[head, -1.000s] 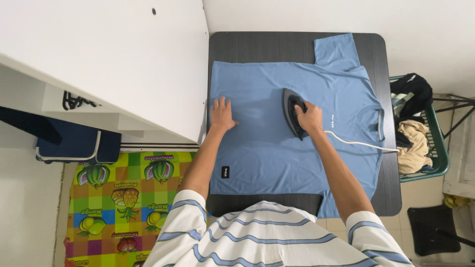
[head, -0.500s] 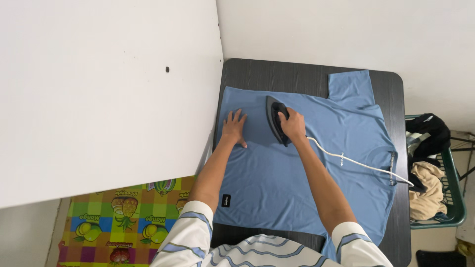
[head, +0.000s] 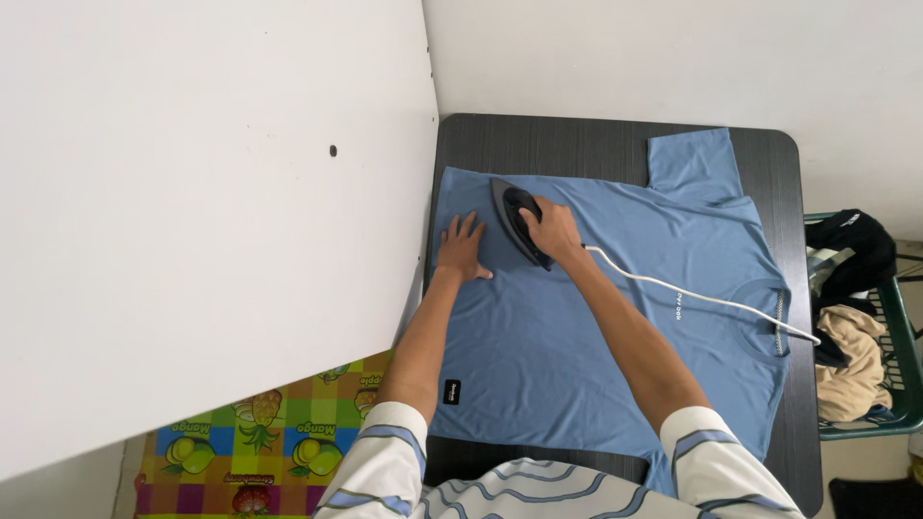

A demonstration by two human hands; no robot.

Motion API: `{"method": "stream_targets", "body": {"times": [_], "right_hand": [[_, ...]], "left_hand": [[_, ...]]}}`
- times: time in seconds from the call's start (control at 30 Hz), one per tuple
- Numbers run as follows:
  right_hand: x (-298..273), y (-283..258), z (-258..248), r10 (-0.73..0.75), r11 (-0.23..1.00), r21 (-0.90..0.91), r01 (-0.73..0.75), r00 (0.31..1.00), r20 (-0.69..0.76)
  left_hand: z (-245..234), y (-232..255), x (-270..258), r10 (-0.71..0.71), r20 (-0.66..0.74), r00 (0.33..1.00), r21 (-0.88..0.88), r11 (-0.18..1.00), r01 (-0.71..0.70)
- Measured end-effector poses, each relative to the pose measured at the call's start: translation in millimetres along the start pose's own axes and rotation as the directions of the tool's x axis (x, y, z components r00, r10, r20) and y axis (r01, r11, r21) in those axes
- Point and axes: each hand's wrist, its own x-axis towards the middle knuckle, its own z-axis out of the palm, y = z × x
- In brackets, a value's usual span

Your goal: The person irons a light blue t-shirt on a table, then places it on a hanger and hangs it in a wardrobe. They then pick up a beige t-shirt from a laundry basket and lay it on the table to begin ironing.

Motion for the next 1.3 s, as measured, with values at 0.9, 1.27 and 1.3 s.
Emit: {"method": "stream_targets", "body": {"times": [0.9,1.27,1.3], "right_hand": [[-20,82,-50,0.082,0.987,-0.115,-0.113,0.966,-0.247],[-42,138,-108,0.189,0.971,-0.066,-0.23,0.907,-0.376],[-40,139,-109,0.207,0.966,-0.069,-0.249,0.906,-0.368]], "left_hand": [[-38,20,-8,-0.116,0.108,0.987,0.044,0.993,0.112],[-34,18,2,-0.116,0.127,0.985,0.074,0.991,0.107],[-36,17,4,-0.113,0.122,0.986,0.073,0.992,0.105]]}}
